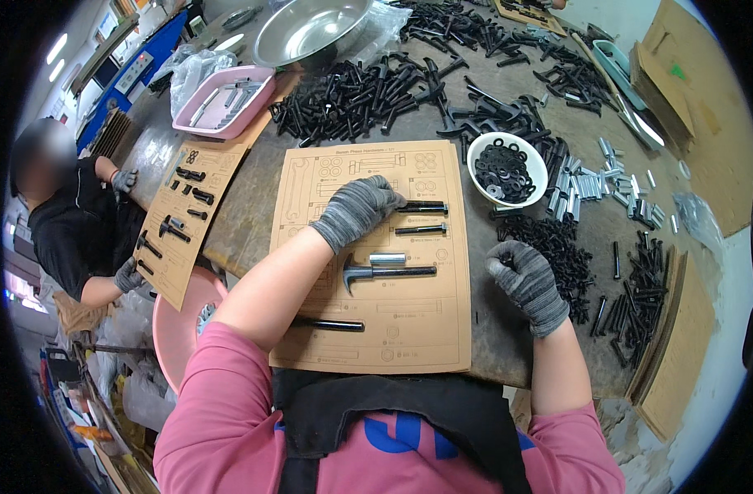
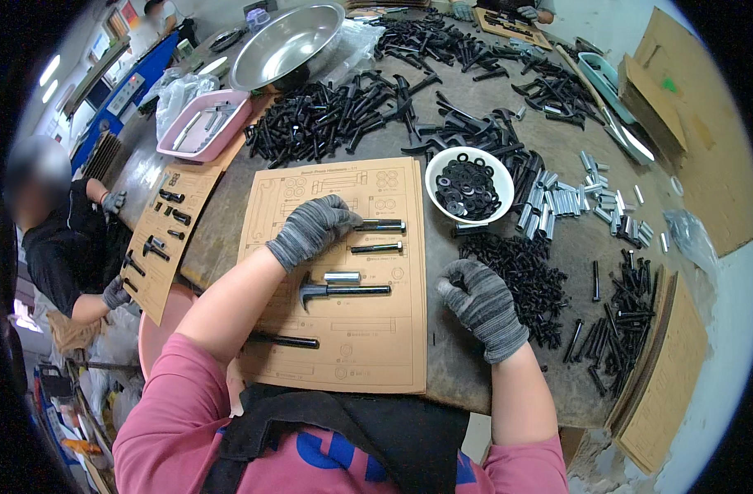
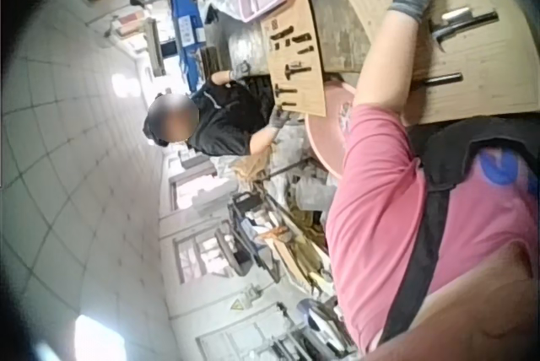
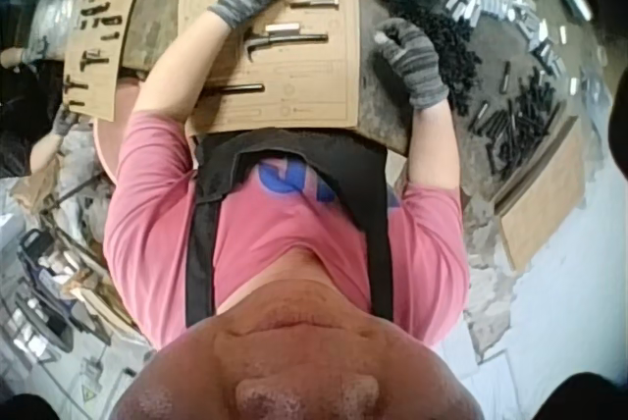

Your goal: The person assembles small metal hardware components on a cardboard template. They pick up black cylindrical parts, metal sleeves, and washers, then fit them together and place the assembled units on the template. The person repeats this process multiple times, organizing the finished assemblies in rows.

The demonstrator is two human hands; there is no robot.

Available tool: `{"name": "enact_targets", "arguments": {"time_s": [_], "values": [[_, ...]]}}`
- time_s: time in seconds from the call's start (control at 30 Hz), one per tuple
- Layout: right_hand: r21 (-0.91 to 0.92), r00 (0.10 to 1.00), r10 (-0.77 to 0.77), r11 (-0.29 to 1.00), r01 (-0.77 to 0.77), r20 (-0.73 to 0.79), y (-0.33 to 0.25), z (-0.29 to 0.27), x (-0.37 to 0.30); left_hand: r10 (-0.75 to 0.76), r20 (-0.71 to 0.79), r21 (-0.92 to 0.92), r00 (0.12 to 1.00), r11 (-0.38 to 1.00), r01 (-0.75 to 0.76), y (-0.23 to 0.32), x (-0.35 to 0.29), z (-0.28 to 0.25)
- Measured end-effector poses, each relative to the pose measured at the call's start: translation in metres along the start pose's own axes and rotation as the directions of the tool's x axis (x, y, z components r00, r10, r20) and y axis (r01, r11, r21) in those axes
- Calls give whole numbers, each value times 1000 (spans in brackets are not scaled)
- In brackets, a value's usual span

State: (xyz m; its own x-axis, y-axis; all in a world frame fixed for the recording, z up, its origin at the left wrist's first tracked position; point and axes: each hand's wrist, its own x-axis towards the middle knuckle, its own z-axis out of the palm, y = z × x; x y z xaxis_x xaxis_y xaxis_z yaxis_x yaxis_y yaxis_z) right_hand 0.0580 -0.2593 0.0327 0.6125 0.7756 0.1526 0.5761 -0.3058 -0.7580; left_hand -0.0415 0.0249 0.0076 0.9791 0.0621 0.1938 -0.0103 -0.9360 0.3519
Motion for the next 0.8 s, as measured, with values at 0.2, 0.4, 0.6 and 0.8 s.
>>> {"name": "enact_targets", "arguments": {"time_s": [0.2, 0.4, 0.6, 0.8], "values": [[21, 999, -32, 999, 31, 18, 6, 0, 2, -34, 26, -71, 999, 997, 36, -7, 11, 1], [79, 997, 42, 996, -47, 65, -2, -4, 6, -199, 157, -114, 967, 969, 218, 5, 20, -8], [63, 999, 5, 998, -8, 54, 4, -4, 8, -234, 186, -277, 954, 919, 279, 1, 12, -2], [65, 996, 50, 996, -54, 73, 6, 0, 9, -279, 221, -231, 935, 916, 328, 17, 15, -9]]}}
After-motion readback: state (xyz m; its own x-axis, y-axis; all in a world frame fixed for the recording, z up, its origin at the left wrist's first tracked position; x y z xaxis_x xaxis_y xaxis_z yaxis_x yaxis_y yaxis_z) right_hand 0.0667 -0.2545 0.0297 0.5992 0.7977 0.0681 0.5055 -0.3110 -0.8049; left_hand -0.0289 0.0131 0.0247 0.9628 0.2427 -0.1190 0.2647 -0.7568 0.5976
